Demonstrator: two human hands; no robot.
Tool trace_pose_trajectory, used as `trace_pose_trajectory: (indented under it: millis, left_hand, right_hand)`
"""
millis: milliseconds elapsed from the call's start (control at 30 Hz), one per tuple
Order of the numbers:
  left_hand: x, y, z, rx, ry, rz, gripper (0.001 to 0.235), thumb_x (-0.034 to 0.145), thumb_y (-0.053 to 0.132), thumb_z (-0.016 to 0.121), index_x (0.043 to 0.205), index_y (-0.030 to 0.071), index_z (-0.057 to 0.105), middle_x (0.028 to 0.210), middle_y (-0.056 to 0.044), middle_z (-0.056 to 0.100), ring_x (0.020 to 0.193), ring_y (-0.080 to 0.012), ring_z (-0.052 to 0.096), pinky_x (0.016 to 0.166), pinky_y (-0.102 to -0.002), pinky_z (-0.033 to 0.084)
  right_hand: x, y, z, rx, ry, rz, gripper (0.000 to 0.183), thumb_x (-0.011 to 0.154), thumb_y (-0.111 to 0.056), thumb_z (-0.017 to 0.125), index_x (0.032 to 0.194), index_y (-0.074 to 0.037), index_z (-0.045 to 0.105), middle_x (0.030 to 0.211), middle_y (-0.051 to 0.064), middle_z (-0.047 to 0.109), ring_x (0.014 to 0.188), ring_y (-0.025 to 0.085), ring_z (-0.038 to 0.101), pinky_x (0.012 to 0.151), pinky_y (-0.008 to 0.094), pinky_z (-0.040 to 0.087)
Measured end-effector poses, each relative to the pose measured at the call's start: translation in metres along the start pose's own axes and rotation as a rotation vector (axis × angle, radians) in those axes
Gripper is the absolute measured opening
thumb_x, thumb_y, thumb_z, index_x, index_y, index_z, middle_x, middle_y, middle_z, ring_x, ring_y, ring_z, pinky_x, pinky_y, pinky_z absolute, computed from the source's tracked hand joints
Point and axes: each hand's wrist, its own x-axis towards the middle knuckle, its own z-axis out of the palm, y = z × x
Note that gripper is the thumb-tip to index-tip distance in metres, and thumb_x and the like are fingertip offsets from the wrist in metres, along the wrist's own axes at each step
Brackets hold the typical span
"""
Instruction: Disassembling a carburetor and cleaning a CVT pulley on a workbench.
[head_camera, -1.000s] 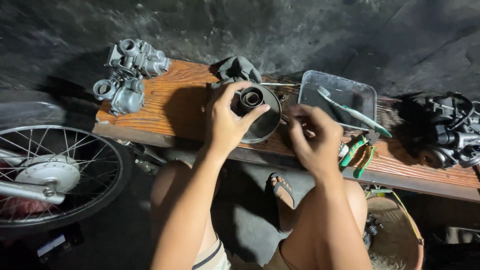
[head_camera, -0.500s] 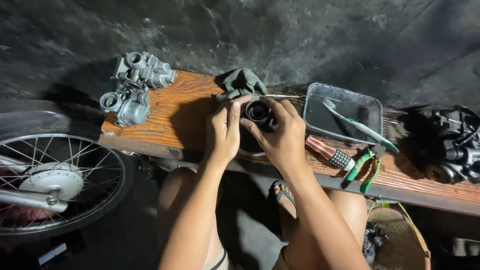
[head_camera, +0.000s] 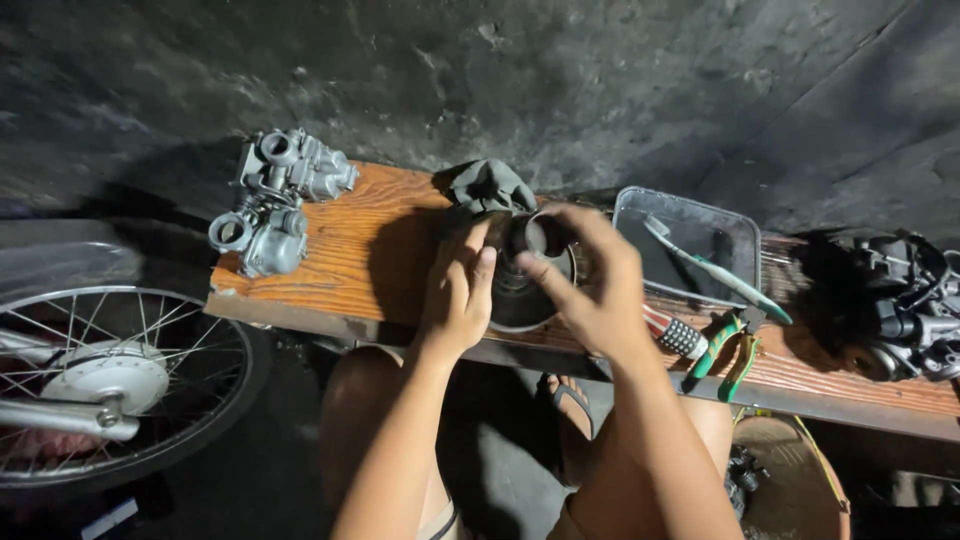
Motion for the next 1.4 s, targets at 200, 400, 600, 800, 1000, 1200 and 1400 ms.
trace_pose_trajectory:
  millis: [200, 400, 600, 800, 1000, 1200, 1400]
  left_hand:
    - [0.001, 0.002, 0.0, -0.101, -0.024, 0.04, 0.04, 0.11, 0.028, 0.039, 0.135, 0.004, 0.059, 0.119, -0.018, 0.069, 0.11, -0.037, 0.064, 0.103, -0.048, 0.048]
    - [0.001, 0.001, 0.0, -0.091, -0.024, 0.028, 0.037, 0.109, 0.028, 0.042, 0.127, 0.006, 0.065, 0.113, -0.015, 0.071, 0.107, -0.0357, 0.067, 0.101, -0.046, 0.05]
    - [-0.003, -0.004, 0.002, -0.154, 0.017, 0.026, 0.042, 0.109, 0.032, 0.036, 0.128, 0.007, 0.065, 0.116, -0.015, 0.071, 0.11, -0.0342, 0.066, 0.102, -0.046, 0.049]
    - [-0.008, 0.0, -0.003, -0.12, 0.179, 0.03, 0.049, 0.11, 0.037, 0.028, 0.126, 0.012, 0.068, 0.117, -0.008, 0.071, 0.11, -0.0299, 0.065, 0.107, -0.042, 0.044]
    - [-0.011, -0.008, 0.001, -0.109, 0.289, 0.048, 0.047, 0.111, 0.035, 0.029, 0.118, 0.011, 0.069, 0.112, -0.006, 0.072, 0.108, -0.0258, 0.066, 0.105, -0.037, 0.045]
    - [-0.01, -0.007, -0.002, -0.117, 0.371, 0.042, 0.045, 0.111, 0.031, 0.028, 0.109, 0.009, 0.067, 0.1, -0.007, 0.071, 0.099, -0.0258, 0.068, 0.097, -0.036, 0.049]
    - [-0.011, -0.009, -0.002, -0.087, 0.373, 0.047, 0.04, 0.112, 0.028, 0.03, 0.107, 0.01, 0.065, 0.096, -0.006, 0.07, 0.097, -0.0255, 0.069, 0.095, -0.036, 0.051]
  right_hand:
    - [-0.004, 0.02, -0.052, -0.322, 0.173, -0.005, 0.049, 0.085, -0.016, 0.092, 0.123, 0.004, 0.068, 0.11, 0.023, 0.057, 0.099, 0.042, 0.063, 0.09, 0.048, 0.053]
    - [-0.006, 0.088, -0.087, -0.617, 0.199, 0.192, 0.054, 0.069, -0.013, 0.089, 0.119, -0.003, 0.074, 0.092, 0.017, 0.063, 0.078, 0.036, 0.068, 0.068, 0.044, 0.056]
    - [-0.011, 0.109, -0.089, -0.616, 0.051, 0.173, 0.049, 0.068, -0.008, 0.085, 0.115, -0.007, 0.076, 0.092, 0.016, 0.07, 0.08, 0.04, 0.071, 0.069, 0.044, 0.058]
    - [-0.006, 0.04, -0.074, -0.519, 0.082, -0.021, 0.044, 0.078, -0.005, 0.078, 0.121, 0.0, 0.07, 0.11, 0.024, 0.065, 0.097, 0.049, 0.068, 0.083, 0.053, 0.055]
    - [-0.009, -0.022, -0.018, -0.202, -0.105, -0.073, 0.041, 0.083, -0.022, 0.083, 0.115, 0.001, 0.07, 0.091, 0.022, 0.069, 0.08, 0.043, 0.069, 0.072, 0.051, 0.056]
    - [-0.002, -0.013, 0.001, -0.254, -0.24, 0.003, 0.044, 0.082, -0.013, 0.082, 0.122, 0.001, 0.072, 0.093, 0.023, 0.072, 0.089, 0.044, 0.073, 0.076, 0.045, 0.06]
    - [-0.005, -0.008, 0.007, -0.299, -0.225, 0.001, 0.037, 0.083, -0.006, 0.081, 0.118, 0.001, 0.073, 0.092, 0.021, 0.071, 0.088, 0.044, 0.074, 0.074, 0.043, 0.062]
